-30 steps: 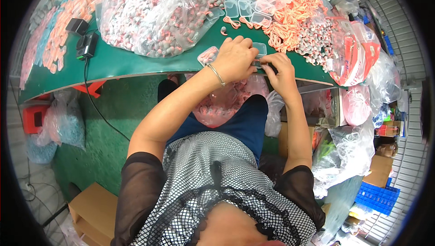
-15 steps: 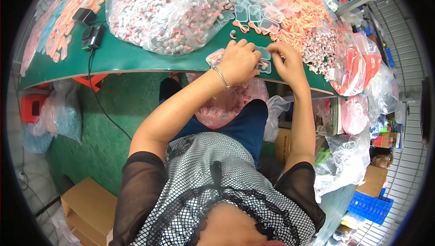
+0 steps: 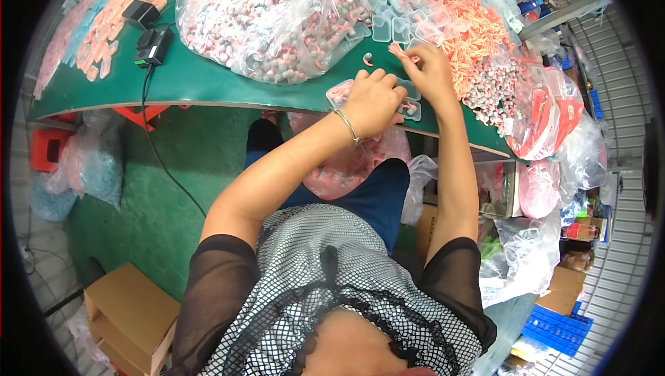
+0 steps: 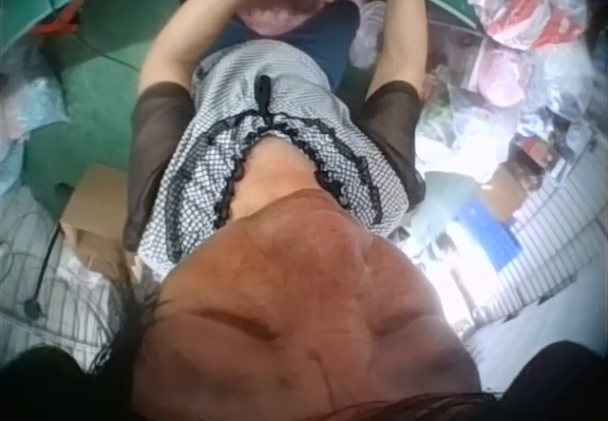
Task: Picking small pink components from a large bag and placing them into small clear plastic containers on a workbench.
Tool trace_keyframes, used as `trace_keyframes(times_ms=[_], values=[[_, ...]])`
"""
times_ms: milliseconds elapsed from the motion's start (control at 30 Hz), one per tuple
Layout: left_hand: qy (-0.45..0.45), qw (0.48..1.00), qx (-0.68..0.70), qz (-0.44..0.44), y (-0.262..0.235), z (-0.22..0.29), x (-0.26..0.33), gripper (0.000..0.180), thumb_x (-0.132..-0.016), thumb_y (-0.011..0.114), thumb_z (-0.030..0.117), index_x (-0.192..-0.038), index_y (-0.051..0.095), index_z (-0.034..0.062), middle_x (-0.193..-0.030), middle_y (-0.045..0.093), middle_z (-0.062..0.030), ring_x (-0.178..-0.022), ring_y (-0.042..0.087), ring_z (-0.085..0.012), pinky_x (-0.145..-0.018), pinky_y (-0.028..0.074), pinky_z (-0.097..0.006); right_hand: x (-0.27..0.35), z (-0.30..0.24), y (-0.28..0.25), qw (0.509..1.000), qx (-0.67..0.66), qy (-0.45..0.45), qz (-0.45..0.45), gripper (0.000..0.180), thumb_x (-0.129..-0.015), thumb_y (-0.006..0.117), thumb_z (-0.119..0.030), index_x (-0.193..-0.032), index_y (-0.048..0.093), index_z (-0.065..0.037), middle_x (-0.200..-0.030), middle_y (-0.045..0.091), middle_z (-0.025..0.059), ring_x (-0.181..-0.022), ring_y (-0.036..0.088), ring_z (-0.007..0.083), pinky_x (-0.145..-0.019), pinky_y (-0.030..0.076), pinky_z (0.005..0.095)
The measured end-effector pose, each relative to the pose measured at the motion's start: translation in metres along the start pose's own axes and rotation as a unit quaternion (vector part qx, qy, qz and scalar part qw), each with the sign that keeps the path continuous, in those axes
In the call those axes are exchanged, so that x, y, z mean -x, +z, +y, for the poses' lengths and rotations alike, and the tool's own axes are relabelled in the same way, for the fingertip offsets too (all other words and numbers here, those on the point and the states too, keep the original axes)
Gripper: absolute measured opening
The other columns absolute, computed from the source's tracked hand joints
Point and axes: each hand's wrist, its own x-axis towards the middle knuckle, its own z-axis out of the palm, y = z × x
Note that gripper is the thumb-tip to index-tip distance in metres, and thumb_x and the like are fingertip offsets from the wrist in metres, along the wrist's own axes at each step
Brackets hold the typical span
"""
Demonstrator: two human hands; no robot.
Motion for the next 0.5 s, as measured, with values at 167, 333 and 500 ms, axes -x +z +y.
trace_keyframes(times_ms=[167, 333, 500], values=[[-0.007, 1.0, 0.023, -0.018, -0.003, -0.001, -0.004, 0.04, -0.068, 0.082, 0.03, -0.102, 0.068, 0.0145, -0.096, 0.06, -0.0013, -0.097, 0.056, -0.0226, -0.079, 0.039, -0.04, 0.062, -0.002, -0.034, 0.987, -0.148, 0.069, -0.01, 0.008, -0.082, 0.071, -0.006, -0.089, 0.069, -0.002, -0.081, 0.066, 0.008, -0.068, 0.062, 0.0174, -0.062, 0.048, 0.0294], [-0.028, 0.998, 0.031, -0.052, -0.007, -0.001, -0.007, 0.043, -0.068, 0.082, 0.031, -0.105, 0.068, 0.0145, -0.096, 0.062, -0.0019, -0.097, 0.057, -0.0224, -0.079, 0.039, -0.04, 0.077, 0.0, -0.034, 0.988, -0.155, 0.028, -0.007, 0.012, -0.081, 0.07, 0.0, -0.093, 0.068, -0.001, -0.084, 0.067, 0.0076, -0.073, 0.062, 0.0169, -0.066, 0.049, 0.0293], [-0.049, 0.997, 0.045, -0.04, -0.003, 0.001, -0.008, 0.045, -0.068, 0.082, 0.031, -0.107, 0.066, 0.0146, -0.095, 0.063, -0.002, -0.096, 0.058, -0.0223, -0.079, 0.038, -0.04, 0.079, -0.001, -0.03, 0.996, -0.067, -0.06, -0.014, 0.014, -0.076, 0.07, -0.001, -0.09, 0.069, -0.004, -0.086, 0.065, 0.0096, -0.083, 0.062, 0.0275, -0.076, 0.05, 0.0375]])
